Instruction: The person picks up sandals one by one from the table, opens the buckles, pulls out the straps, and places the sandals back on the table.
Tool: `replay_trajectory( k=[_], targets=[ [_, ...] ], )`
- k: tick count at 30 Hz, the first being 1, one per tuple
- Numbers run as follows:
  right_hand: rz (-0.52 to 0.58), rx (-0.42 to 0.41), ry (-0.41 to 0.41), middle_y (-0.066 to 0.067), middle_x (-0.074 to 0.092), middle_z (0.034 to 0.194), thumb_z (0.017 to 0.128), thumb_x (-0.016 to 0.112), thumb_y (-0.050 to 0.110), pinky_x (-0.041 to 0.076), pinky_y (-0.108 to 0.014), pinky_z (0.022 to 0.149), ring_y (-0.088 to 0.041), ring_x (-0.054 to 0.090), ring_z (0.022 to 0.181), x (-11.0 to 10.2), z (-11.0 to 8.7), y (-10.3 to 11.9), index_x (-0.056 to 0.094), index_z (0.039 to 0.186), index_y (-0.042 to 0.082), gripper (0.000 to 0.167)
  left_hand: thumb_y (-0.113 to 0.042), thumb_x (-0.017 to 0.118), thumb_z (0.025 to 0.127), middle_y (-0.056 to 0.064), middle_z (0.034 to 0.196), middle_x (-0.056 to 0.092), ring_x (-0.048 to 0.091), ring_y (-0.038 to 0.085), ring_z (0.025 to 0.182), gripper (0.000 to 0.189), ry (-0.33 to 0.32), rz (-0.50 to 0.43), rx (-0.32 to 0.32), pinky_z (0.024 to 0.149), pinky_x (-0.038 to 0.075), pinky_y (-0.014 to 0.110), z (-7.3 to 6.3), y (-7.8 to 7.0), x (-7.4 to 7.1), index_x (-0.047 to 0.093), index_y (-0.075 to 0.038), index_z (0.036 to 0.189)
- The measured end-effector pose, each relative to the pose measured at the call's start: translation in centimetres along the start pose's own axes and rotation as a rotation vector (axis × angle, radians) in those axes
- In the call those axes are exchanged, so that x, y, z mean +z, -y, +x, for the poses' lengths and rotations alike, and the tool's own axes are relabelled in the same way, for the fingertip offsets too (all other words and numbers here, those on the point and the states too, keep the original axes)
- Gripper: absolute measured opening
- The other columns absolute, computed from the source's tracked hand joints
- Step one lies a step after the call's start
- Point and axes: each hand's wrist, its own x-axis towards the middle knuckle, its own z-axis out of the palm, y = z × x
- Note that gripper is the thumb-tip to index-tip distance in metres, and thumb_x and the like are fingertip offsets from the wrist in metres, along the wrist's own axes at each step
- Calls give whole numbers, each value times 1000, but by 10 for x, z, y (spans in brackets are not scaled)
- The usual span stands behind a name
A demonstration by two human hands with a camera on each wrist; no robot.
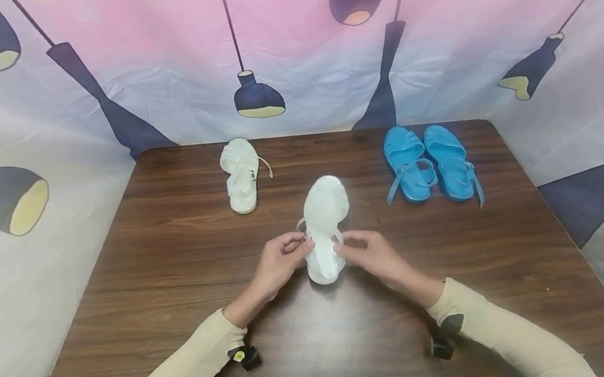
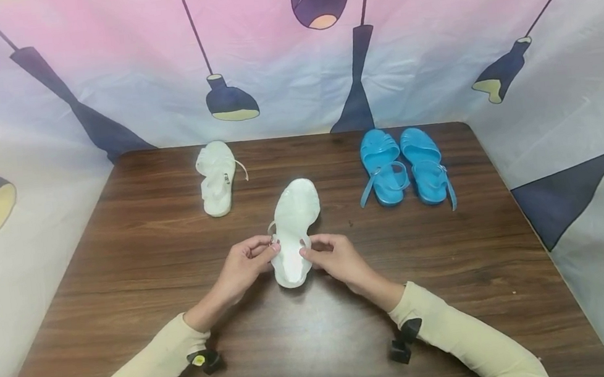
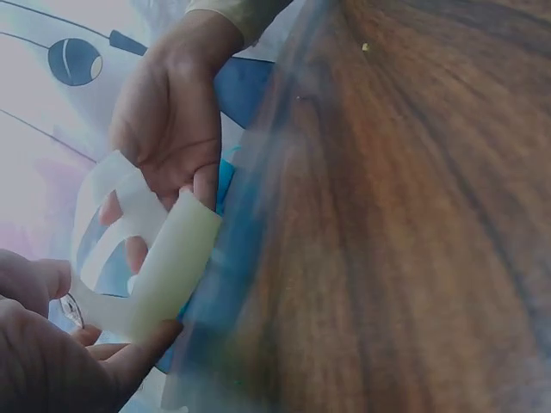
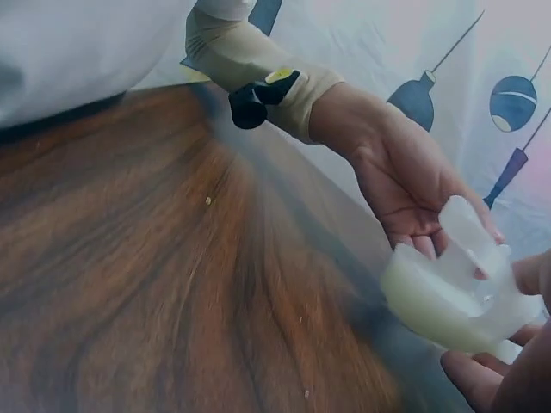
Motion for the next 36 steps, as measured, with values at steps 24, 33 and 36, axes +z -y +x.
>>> replay_trajectory(
  k=[24,33,36],
  targets=[
    [244,-80,-91,-24,66,130,93,73,7,58,-35,92,-22,71,106,9,32,36,65,128,-8,39,-22,73,96,15,134,66,63,29,124,37,-158,162,92,100,54,40,22,-34,-12,69,-2,128],
    [278,-107,-62,-23,65,132,94,73,7,58,-35,92,-19,71,103,16,55,53,65,129,-8,39,-16,71,97,18,135,65,63,26,121,36,-158,51,107,101,54,36,35,-43,-25,68,3,127],
    [290,-113,-33,-23,64,133,95,72,7,57,-34,93,-18,71,103,21,62,57,63,131,-9,40,-14,70,97,21,130,67,67,21,112,35,-153,13,111,95,56,32,39,-46,-32,66,6,126]
  ],
)
